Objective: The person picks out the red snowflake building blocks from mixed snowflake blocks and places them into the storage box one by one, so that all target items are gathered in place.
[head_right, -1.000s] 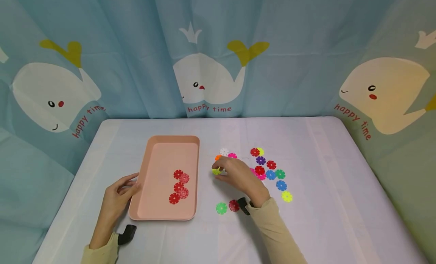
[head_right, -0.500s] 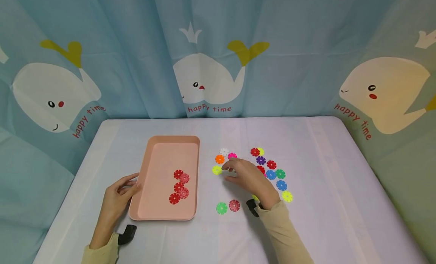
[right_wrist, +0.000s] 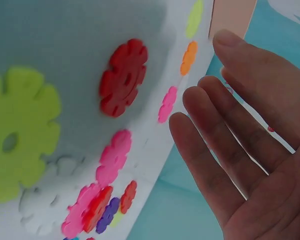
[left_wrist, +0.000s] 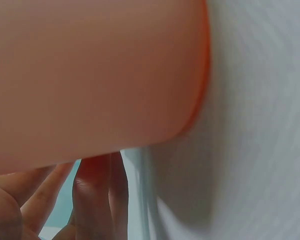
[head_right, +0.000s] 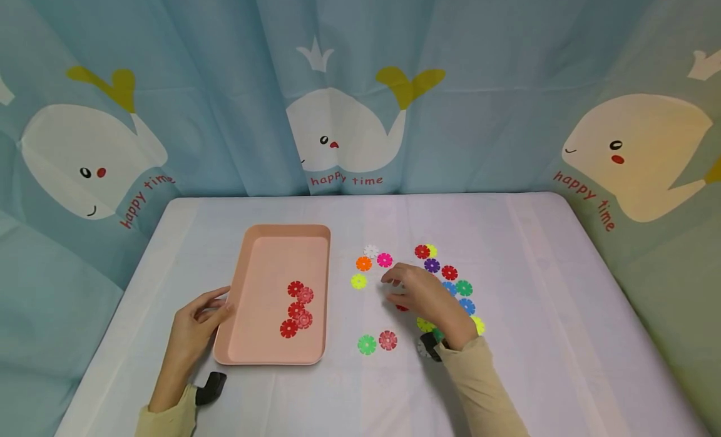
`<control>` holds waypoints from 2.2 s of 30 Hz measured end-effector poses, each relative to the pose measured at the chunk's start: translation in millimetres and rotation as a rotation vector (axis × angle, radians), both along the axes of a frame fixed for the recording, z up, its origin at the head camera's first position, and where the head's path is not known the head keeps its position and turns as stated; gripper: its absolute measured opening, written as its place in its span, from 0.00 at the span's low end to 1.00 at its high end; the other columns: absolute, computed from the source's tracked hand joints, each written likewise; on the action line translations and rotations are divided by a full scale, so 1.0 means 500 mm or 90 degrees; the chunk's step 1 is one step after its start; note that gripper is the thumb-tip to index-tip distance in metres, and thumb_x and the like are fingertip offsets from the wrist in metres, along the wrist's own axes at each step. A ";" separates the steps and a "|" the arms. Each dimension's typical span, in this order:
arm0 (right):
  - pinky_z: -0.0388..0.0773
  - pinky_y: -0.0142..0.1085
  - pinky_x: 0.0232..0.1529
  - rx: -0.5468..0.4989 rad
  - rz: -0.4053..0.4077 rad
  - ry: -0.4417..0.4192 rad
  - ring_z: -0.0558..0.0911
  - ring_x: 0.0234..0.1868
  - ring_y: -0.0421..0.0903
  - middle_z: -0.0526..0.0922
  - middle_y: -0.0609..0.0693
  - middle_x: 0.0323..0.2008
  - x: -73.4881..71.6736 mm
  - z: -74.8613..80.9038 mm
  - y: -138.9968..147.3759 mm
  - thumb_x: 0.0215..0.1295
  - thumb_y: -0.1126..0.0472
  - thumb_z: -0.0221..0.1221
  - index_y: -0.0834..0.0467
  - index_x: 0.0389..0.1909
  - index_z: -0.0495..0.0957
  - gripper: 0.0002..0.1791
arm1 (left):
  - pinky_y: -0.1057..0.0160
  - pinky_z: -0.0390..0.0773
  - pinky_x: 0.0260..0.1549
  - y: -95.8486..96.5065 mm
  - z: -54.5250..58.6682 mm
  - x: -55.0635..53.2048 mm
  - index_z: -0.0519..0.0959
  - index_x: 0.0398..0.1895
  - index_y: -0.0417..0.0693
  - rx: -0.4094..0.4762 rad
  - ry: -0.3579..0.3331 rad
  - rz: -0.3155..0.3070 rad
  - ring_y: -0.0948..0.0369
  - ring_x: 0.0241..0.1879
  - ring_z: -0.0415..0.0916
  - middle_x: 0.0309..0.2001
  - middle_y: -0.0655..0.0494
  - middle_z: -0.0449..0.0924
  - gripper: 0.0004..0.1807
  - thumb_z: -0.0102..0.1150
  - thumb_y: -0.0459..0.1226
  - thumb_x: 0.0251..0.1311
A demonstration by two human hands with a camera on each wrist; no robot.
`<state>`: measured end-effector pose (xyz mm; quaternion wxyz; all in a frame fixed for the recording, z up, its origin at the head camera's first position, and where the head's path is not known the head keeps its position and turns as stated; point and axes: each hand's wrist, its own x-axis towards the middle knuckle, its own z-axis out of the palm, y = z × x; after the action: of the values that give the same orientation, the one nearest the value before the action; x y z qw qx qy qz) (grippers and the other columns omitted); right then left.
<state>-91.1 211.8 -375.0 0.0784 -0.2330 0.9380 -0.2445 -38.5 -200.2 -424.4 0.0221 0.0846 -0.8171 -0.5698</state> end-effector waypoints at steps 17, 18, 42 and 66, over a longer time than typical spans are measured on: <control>0.83 0.43 0.46 0.018 -0.019 -0.044 0.81 0.42 0.48 0.85 0.51 0.42 -0.007 -0.018 0.034 0.52 0.63 0.75 0.63 0.46 0.83 0.20 | 0.78 0.76 0.39 0.000 -0.001 -0.002 0.79 0.61 0.44 0.007 -0.015 0.004 0.70 0.39 0.81 0.48 0.41 0.82 0.22 0.66 0.37 0.63; 0.83 0.43 0.46 0.021 -0.021 -0.048 0.81 0.42 0.47 0.85 0.51 0.42 -0.007 -0.019 0.035 0.51 0.63 0.75 0.63 0.47 0.83 0.21 | 0.78 0.76 0.38 0.000 -0.001 -0.002 0.79 0.61 0.44 0.009 -0.016 0.004 0.70 0.39 0.81 0.48 0.41 0.82 0.22 0.66 0.37 0.63; 0.79 0.32 0.38 -0.010 -0.038 -0.140 0.76 0.35 0.41 0.81 0.45 0.33 -0.012 -0.027 0.040 0.52 0.65 0.73 0.58 0.37 0.82 0.12 | 0.78 0.76 0.37 0.002 0.000 -0.002 0.80 0.59 0.43 0.007 0.007 0.007 0.69 0.38 0.81 0.46 0.41 0.82 0.21 0.67 0.36 0.62; 0.79 0.30 0.38 -0.040 -0.033 -0.146 0.76 0.35 0.43 0.79 0.45 0.30 -0.010 -0.026 0.038 0.53 0.66 0.73 0.56 0.32 0.80 0.11 | 0.78 0.76 0.38 0.000 -0.001 -0.001 0.79 0.61 0.44 -0.001 -0.014 0.003 0.71 0.40 0.80 0.49 0.41 0.82 0.22 0.66 0.37 0.64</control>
<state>-96.1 230.8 -388.2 0.1716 -0.1814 0.9204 -0.3009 -39.1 -200.3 -424.9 0.0145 0.0925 -0.8174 -0.5683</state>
